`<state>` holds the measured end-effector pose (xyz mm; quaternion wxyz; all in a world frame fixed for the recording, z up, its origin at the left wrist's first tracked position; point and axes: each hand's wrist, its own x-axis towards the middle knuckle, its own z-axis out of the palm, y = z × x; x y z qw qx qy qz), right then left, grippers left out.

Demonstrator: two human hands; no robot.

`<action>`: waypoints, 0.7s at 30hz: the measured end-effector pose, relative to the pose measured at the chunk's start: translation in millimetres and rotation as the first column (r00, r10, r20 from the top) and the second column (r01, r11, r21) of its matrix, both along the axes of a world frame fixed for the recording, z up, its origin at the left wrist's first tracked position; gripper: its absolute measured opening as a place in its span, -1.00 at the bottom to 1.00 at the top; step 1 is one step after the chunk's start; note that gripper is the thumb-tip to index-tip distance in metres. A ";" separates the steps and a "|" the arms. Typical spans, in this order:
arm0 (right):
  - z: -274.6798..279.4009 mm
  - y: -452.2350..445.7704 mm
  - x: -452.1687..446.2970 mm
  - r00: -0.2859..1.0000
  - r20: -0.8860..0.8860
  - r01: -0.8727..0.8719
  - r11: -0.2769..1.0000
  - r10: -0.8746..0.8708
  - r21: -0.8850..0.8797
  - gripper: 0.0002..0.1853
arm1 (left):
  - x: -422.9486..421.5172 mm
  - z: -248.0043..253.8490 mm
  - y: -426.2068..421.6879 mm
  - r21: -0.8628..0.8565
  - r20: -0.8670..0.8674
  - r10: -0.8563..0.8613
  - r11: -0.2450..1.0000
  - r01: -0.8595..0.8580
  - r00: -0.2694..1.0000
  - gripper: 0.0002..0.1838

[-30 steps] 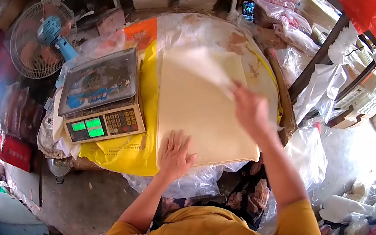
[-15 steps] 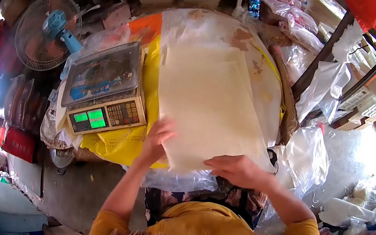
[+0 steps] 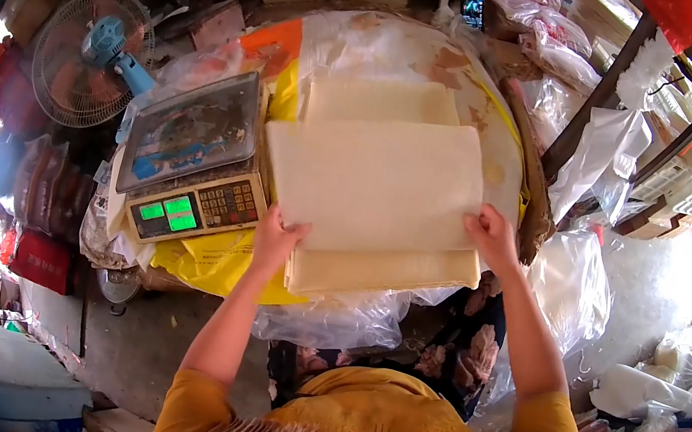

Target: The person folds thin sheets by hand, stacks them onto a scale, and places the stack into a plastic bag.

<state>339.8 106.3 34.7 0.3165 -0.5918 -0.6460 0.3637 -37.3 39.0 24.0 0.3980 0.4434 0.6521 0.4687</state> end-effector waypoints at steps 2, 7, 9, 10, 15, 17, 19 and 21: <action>-15.7 8.7 -14.3 0.992 0.053 0.112 0.991 -0.116 0.072 -0.74 | 17.1 5.1 0.8 0.127 -0.487 0.084 0.992 -0.025 0.869 -0.37; -37.0 18.0 -24.0 0.954 0.228 0.146 0.968 -0.192 0.204 -0.64 | 34.9 -9.5 1.7 -0.019 -0.895 -0.164 0.943 0.332 0.415 -0.38; -25.8 12.5 -27.6 0.924 0.330 0.135 0.972 -0.195 0.195 -0.55 | 38.2 -16.5 -0.3 -0.188 -0.866 -0.336 0.905 0.381 0.370 -0.29; -4.9 4.3 -37.3 0.896 0.398 0.141 0.976 -0.196 0.165 -0.49 | 39.7 -15.1 -2.0 -0.181 -0.880 -0.324 0.905 0.385 0.347 -0.27; -8.5 -13.6 -66.6 0.830 0.557 -0.237 0.880 -0.037 0.411 -0.42 | 45.5 -4.9 -11.2 -0.157 -0.918 -0.284 0.901 0.405 0.276 -0.19; -25.0 -21.2 -70.7 0.770 0.637 -0.313 0.887 0.029 0.338 -0.46 | 44.8 -6.0 -11.8 -0.114 -0.933 -0.241 0.903 0.415 0.267 -0.26; -34.7 -18.9 -70.3 0.732 0.676 -0.354 0.894 0.083 0.274 -0.51 | 35.8 -13.3 -6.0 -0.045 -0.947 -0.188 0.879 0.475 0.259 -0.37; -37.2 -17.0 -65.7 0.746 0.657 -0.369 0.886 0.104 0.279 -0.51 | 8.7 -29.6 0.1 0.030 -0.958 -0.143 0.811 0.584 0.248 -0.50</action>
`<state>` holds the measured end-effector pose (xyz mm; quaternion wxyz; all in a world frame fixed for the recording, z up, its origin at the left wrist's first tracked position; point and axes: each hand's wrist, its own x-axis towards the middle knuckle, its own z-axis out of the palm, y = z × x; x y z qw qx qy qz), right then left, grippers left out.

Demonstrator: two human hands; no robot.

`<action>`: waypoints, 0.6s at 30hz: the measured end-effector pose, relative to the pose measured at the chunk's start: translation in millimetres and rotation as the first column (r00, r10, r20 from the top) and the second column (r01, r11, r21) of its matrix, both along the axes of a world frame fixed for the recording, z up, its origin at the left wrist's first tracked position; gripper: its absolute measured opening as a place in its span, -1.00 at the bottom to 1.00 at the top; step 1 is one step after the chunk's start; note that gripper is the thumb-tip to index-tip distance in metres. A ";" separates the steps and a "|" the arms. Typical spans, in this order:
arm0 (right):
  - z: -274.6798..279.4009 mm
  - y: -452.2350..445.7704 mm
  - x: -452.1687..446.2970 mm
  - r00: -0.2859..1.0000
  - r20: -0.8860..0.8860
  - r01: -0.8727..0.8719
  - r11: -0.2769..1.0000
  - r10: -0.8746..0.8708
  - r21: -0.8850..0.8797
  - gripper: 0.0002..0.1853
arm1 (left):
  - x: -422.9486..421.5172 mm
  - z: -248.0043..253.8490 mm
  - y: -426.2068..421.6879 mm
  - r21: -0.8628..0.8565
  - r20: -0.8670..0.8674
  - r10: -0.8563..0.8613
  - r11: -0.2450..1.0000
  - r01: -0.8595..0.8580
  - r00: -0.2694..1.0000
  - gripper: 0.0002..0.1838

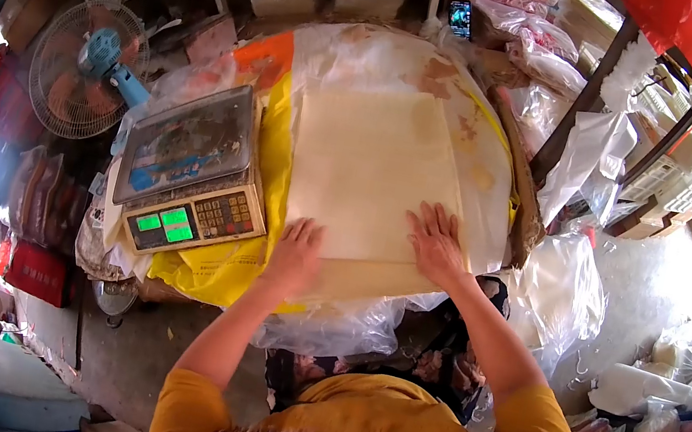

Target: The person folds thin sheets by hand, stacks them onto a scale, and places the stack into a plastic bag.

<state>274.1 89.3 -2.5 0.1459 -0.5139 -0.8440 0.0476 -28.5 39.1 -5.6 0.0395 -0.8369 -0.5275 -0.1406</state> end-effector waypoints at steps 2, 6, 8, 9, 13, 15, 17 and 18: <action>4.1 0.0 -2.9 0.999 -0.030 -0.021 0.999 0.020 -0.032 -0.51 | -13.0 5.9 -1.7 0.108 -0.007 0.009 0.994 -0.009 1.000 -0.64; 73.6 -34.0 -55.3 0.958 -0.161 -0.254 0.962 0.236 -0.103 -0.50 | 2.3 70.0 -17.1 0.113 0.052 -0.079 0.991 0.073 0.995 -0.70; 94.7 -35.2 -72.1 0.935 -0.152 -0.330 0.943 0.320 -0.047 -0.48 | 15.9 98.1 -22.2 0.159 0.176 -0.088 0.986 0.060 0.980 -0.60; 96.3 -28.8 -76.7 0.948 -0.098 -0.305 0.952 0.304 0.005 -0.47 | 21.9 108.4 -22.8 0.282 0.258 -0.070 0.959 -0.006 0.964 -0.54; 131.2 -28.7 -46.5 0.779 -0.256 -0.429 0.784 0.573 0.447 -0.45 | 6.4 80.1 -8.6 0.086 0.957 0.036 0.913 -0.398 0.288 -0.33; 126.1 -42.7 -25.9 0.809 -0.280 -0.415 0.839 0.517 0.353 -0.53 | -1.3 58.7 -11.4 0.013 0.933 0.073 0.972 -0.237 0.352 -0.26; 80.4 -43.5 -3.6 0.830 -0.345 -0.399 0.899 0.437 0.180 -0.54 | -9.2 42.1 -14.4 0.090 0.640 0.080 0.980 -0.178 0.764 -0.28; 55.6 -42.9 9.0 0.800 -0.440 -0.426 0.902 0.409 0.063 -0.54 | -14.9 28.5 -17.9 0.062 0.636 -0.007 0.997 -0.042 0.772 -0.38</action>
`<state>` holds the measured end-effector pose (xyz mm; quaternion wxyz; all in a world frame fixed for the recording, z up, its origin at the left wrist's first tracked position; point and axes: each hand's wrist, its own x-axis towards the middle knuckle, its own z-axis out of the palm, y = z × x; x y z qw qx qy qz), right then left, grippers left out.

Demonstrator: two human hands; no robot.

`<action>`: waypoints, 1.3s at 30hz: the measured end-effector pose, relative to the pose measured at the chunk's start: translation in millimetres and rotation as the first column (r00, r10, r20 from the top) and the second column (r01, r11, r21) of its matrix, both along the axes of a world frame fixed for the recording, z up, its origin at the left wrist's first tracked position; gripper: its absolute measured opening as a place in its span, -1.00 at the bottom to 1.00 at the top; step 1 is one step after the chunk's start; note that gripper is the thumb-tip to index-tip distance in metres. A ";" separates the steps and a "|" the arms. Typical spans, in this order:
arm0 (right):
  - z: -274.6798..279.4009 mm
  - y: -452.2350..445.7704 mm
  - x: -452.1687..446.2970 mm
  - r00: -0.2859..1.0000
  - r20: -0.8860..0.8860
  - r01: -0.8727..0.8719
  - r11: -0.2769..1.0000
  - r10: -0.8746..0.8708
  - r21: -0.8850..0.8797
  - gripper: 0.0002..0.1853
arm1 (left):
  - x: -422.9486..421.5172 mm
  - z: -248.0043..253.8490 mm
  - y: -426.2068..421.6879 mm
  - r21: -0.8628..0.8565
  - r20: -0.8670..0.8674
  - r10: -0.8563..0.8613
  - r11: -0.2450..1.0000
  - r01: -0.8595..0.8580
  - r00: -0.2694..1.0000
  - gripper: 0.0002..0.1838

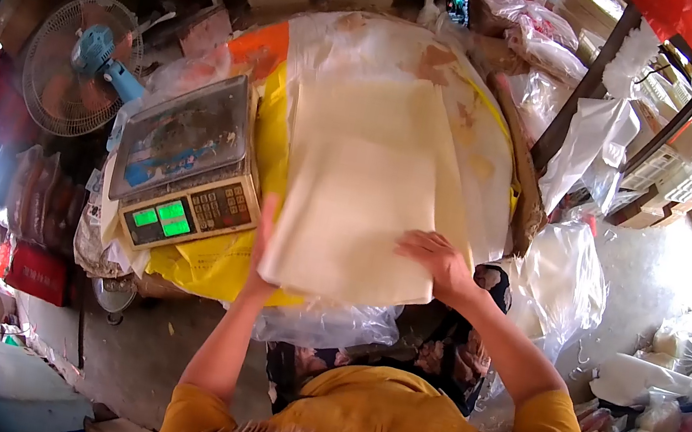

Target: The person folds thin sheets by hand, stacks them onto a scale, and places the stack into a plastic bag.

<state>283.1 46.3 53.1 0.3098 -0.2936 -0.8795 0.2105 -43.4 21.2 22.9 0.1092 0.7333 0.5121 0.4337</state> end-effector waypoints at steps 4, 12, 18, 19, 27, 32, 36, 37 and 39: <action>-29.4 1.9 28.2 0.963 -0.203 0.003 0.757 -0.179 -0.654 -0.70 | -10.2 -9.0 -8.6 -0.374 0.124 -0.288 0.873 0.314 0.950 -0.51; -36.1 37.1 3.5 0.810 0.238 0.574 0.637 -0.536 -0.515 -0.49 | 43.5 -17.0 12.2 -0.151 -0.338 0.135 0.969 -0.195 0.932 -0.20; -5.8 36.4 -12.9 0.830 0.352 0.453 0.891 -0.432 0.025 -0.03 | 55.6 -3.9 11.1 -0.208 -0.588 -0.053 0.974 -0.087 0.807 -0.20; -0.1 35.9 -13.4 0.844 0.394 0.339 0.932 -0.363 0.132 0.04 | 50.9 -8.6 14.4 -0.181 -0.584 -0.067 0.982 -0.049 0.809 -0.25; -16.8 49.6 41.3 0.990 0.114 0.118 0.912 -0.079 -0.393 -0.29 | 0.8 22.3 27.5 -0.642 0.062 0.015 0.766 0.028 0.998 -0.67; -18.5 69.9 7.8 0.775 0.329 0.632 0.656 -0.540 -0.412 -0.48 | 29.6 1.0 63.5 -0.403 -0.016 0.350 0.855 -0.326 0.937 -0.23; -2.5 80.5 -12.0 0.657 0.508 0.728 0.644 -0.557 -0.236 -0.36 | 62.9 -20.6 75.7 -0.264 -0.476 0.151 0.915 -0.305 0.866 -0.22; 1.6 80.3 -15.0 0.640 0.531 0.733 0.650 -0.556 -0.202 -0.33 | 65.3 -27.4 73.3 -0.250 -0.496 0.153 0.918 -0.309 0.855 -0.20; -8.0 84.2 -15.2 0.752 0.379 0.543 0.833 -0.539 0.107 -0.33 | 67.5 -31.6 69.5 -0.223 -0.513 0.158 0.925 -0.309 0.843 -0.20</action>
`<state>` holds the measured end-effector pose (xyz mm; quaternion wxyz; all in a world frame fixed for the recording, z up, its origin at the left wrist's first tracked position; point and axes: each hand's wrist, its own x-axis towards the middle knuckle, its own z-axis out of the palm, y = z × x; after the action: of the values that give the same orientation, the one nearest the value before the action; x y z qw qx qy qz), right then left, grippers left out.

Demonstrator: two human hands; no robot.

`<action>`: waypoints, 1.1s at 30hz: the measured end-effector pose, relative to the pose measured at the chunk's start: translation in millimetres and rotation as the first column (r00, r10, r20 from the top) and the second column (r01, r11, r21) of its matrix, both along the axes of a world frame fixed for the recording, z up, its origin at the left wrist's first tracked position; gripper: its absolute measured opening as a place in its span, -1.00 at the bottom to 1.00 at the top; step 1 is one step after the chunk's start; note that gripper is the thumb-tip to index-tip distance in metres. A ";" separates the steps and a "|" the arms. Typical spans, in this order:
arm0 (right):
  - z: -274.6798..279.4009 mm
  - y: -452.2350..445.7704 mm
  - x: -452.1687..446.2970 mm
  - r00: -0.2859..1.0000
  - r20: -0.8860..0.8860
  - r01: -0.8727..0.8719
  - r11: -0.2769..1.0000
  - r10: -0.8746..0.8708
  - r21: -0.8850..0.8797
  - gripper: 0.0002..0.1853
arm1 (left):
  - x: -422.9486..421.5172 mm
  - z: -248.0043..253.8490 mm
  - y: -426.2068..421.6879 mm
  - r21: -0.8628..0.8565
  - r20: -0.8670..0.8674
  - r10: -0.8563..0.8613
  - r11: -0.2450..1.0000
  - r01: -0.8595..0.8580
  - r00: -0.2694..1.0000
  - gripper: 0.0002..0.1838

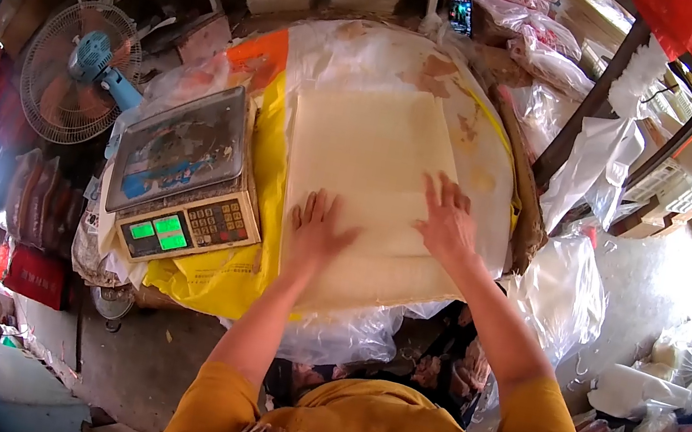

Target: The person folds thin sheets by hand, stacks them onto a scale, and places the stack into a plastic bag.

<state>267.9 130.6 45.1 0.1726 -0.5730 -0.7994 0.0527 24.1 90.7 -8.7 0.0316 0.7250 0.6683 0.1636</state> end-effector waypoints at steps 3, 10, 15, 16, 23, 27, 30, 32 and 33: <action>-34.6 -4.9 -2.5 0.984 0.099 -0.161 0.974 0.146 0.158 -0.37 | -0.2 2.2 -2.1 0.033 -0.015 -0.017 0.999 0.018 1.000 -0.23; -12.7 -24.4 -26.3 0.984 0.179 0.027 0.998 -0.017 -0.054 -0.41 | 7.6 -10.7 -4.2 0.265 0.372 0.122 0.936 -0.231 0.920 -0.18; -21.0 -78.4 -54.1 0.988 -0.042 -0.154 0.978 0.150 -0.141 -0.43 | 24.3 -0.6 -51.7 -0.151 0.966 0.189 0.966 -0.211 0.176 -0.04; -17.1 -83.7 -53.8 0.963 -0.160 -0.241 0.958 0.216 -0.157 -0.43 | 17.8 -2.4 -51.6 -0.066 0.979 0.105 0.975 -0.214 0.177 -0.03; -37.3 -78.7 -51.5 0.966 -0.081 -0.244 0.969 0.245 0.028 -0.49 | -167.0 110.6 -10.6 0.261 0.926 -0.105 0.872 -0.415 0.362 -0.13; -46.9 -81.5 -47.6 0.966 -0.057 -0.250 0.968 0.251 0.026 -0.48 | -260.2 116.7 5.6 -0.001 0.910 0.147 0.936 -0.351 0.388 -0.52; -52.7 -78.6 -48.6 0.970 -0.005 -0.243 0.970 0.243 0.016 -0.45 | -285.9 112.2 -7.5 -0.008 0.724 0.351 0.865 -0.502 0.594 -0.54; -48.1 -78.1 -50.3 0.965 -0.009 -0.262 0.965 0.263 0.022 -0.45 | -315.1 100.2 -21.4 0.181 0.784 0.246 0.788 -0.589 0.570 -0.48; -47.3 -78.9 -49.4 0.963 -0.009 -0.268 0.963 0.268 0.016 -0.46 | -343.8 89.4 -27.9 0.242 0.823 0.207 0.714 -0.657 0.528 -0.43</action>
<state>218.5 51.6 -2.1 0.1725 -0.4579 -0.8691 0.0726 -319.7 62.8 80.7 0.0588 0.3695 0.6855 0.6246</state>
